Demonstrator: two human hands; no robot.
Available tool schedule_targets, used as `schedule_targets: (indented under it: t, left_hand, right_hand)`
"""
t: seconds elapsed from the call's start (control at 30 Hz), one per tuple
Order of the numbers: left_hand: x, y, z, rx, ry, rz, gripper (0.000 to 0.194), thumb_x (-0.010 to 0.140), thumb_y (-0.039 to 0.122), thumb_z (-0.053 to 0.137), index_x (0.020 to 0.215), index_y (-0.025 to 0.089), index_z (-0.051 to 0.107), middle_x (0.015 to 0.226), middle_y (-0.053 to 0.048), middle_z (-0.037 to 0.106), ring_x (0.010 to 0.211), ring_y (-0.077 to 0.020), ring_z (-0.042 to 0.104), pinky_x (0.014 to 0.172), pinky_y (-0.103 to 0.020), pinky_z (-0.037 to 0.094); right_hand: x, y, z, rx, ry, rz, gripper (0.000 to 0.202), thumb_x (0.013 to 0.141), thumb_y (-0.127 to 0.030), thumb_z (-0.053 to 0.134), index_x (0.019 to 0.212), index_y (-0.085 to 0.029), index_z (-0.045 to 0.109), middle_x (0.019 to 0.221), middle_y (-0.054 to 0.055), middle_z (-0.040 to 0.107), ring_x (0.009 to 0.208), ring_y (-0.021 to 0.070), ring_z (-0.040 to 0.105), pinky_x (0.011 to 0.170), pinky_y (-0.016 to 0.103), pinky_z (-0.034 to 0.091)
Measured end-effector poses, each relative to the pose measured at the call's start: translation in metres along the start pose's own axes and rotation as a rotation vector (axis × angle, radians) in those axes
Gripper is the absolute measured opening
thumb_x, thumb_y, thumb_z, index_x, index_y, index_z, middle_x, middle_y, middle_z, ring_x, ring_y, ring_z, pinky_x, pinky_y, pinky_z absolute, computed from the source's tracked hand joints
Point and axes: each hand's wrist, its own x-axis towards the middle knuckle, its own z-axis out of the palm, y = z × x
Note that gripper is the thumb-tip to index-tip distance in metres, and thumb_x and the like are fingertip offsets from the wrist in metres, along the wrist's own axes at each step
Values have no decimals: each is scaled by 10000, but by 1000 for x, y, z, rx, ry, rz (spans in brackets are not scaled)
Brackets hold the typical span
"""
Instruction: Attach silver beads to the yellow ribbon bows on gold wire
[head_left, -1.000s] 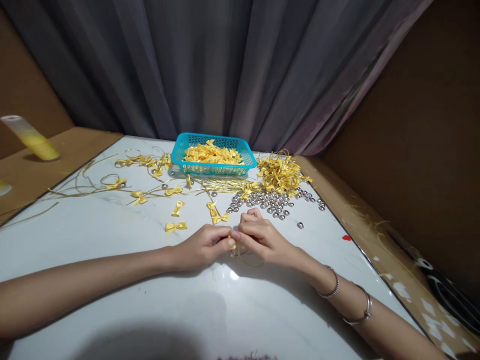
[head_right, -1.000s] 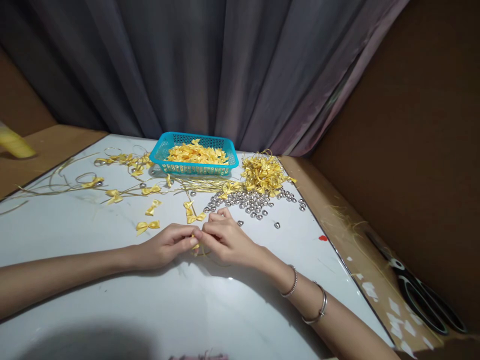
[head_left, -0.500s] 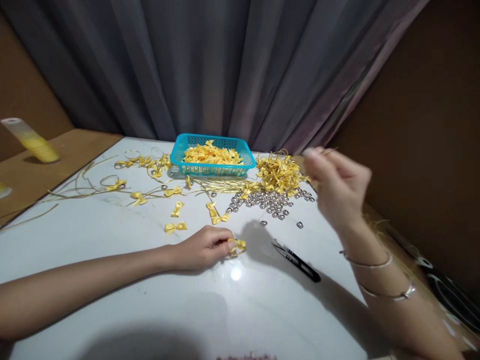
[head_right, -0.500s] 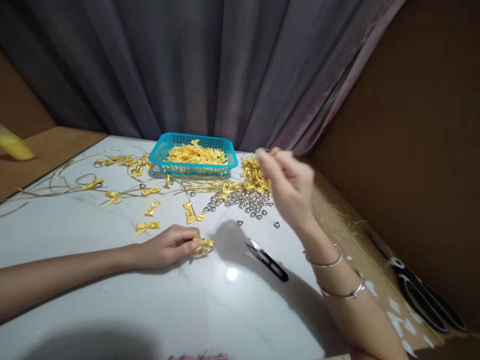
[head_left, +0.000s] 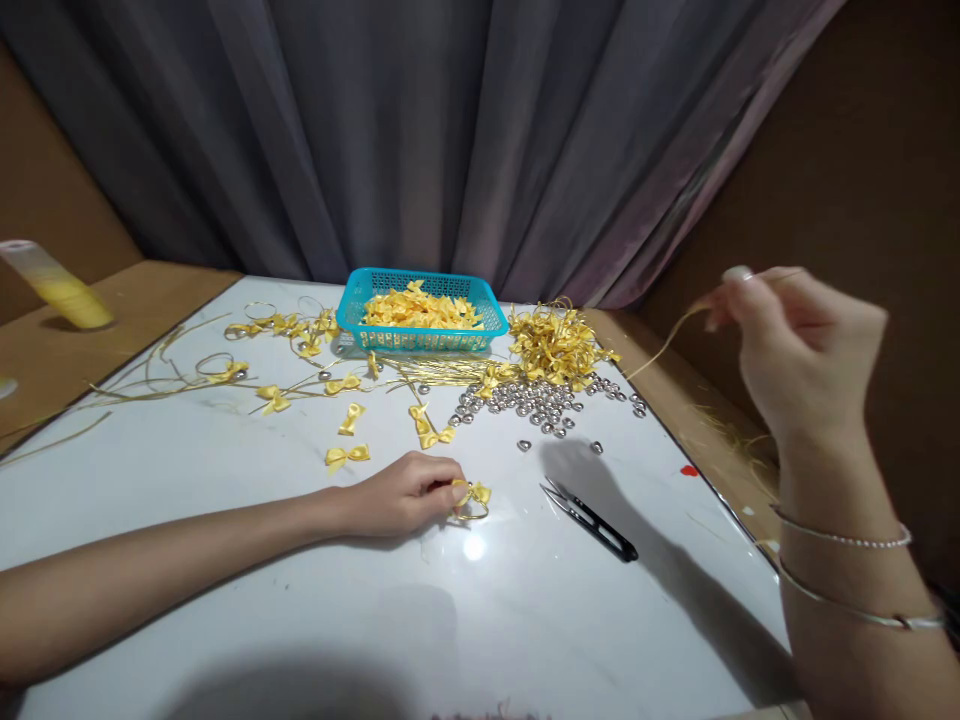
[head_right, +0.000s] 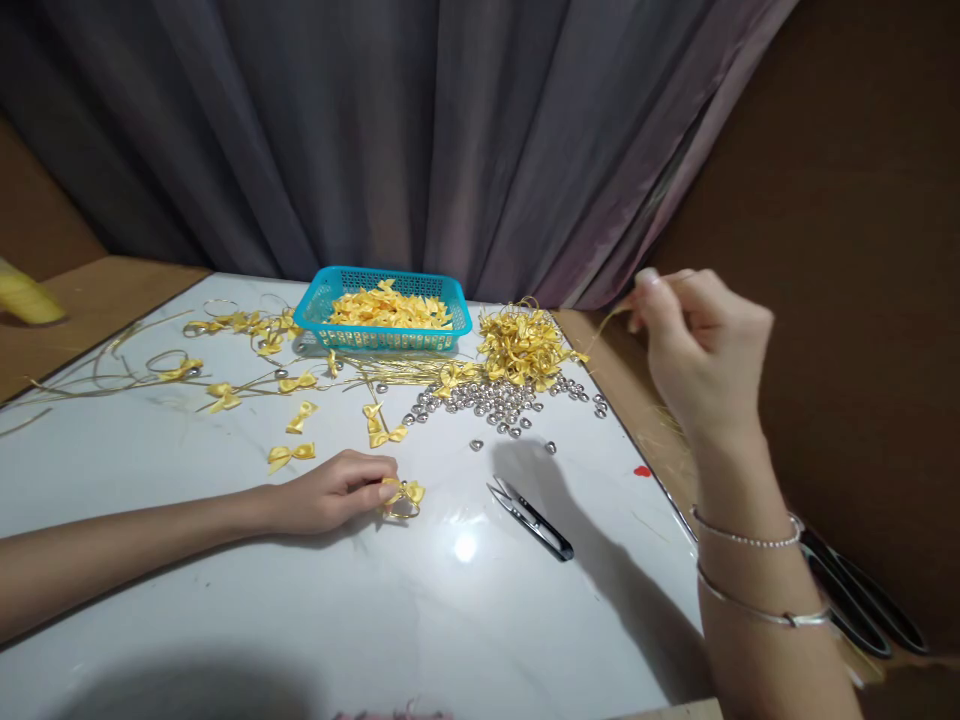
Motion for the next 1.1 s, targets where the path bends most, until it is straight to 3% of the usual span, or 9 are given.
schedule_targets:
  t: [0.07,0.13,0.2,0.23,0.33,0.5,0.63,0.87,1.1]
  left_hand:
    - [0,1,0,-59,-15,-4,280,886,278,378,649,158,464,601,23,451,565,-98,411,544,-213,331]
    - [0,2,0,-106,-28,-4,291,893,283,388,655,150,490,608,20,480,560,-93,419,545,-207,334]
    - [0,3,0,-122,-35,-1,298,898,286,391,666,144,513,614,17,496,561,-90,428,551,-206,335]
    - [1,4,-1,-123,-39,0,299,900,286,391,675,140,524,616,17,500,565,-90,433,555,-205,335]
    - [0,6,-1,-123,-45,3,302,906,286,385,689,135,532,614,22,485,573,-89,431,563,-204,331]
    - [-2,8,0,-126,-64,16,298,910,273,377,679,140,511,610,28,465,560,-83,403,551,-198,324]
    - [-2,9,0,-47,-81,62,266,898,248,374,682,149,493,620,18,469,551,-88,411,536,-204,324]
    - [-2,12,-1,162,-168,267,205,850,176,386,645,184,385,584,12,407,580,-125,381,567,-241,341]
    - [-3,6,-3,60,-163,137,227,901,272,379,777,152,525,694,-22,526,625,-118,470,586,-227,371]
  right_hand:
    - [-18,-10,7,24,-189,83,211,911,-319,460,890,-237,653,913,61,631,888,185,565,787,355,399]
    - [-39,-25,18,146,-371,131,236,920,-326,452,886,-223,661,952,67,657,955,200,591,819,356,424]
    - [-62,-41,32,255,-695,100,318,940,-299,409,756,-193,646,768,57,664,853,185,623,752,318,452]
    - [-74,-48,38,305,-846,97,300,943,-279,400,796,-181,641,684,40,649,735,160,626,691,290,459]
    - [-103,-63,53,349,-1061,99,247,938,-246,401,881,-155,623,600,4,597,534,106,543,544,227,414]
    - [-126,-66,61,199,-1044,65,230,922,-247,402,900,-132,600,691,47,616,539,110,494,506,233,341]
    - [-118,-68,59,230,-1134,51,267,914,-215,401,810,-119,627,572,12,564,452,80,415,466,222,298]
    - [-104,-64,60,514,-1376,348,287,905,-257,462,806,-108,686,504,-28,511,419,43,424,446,159,346]
    - [-107,-60,62,500,-1337,284,282,904,-237,461,848,-105,705,504,-33,502,415,35,388,429,157,316]
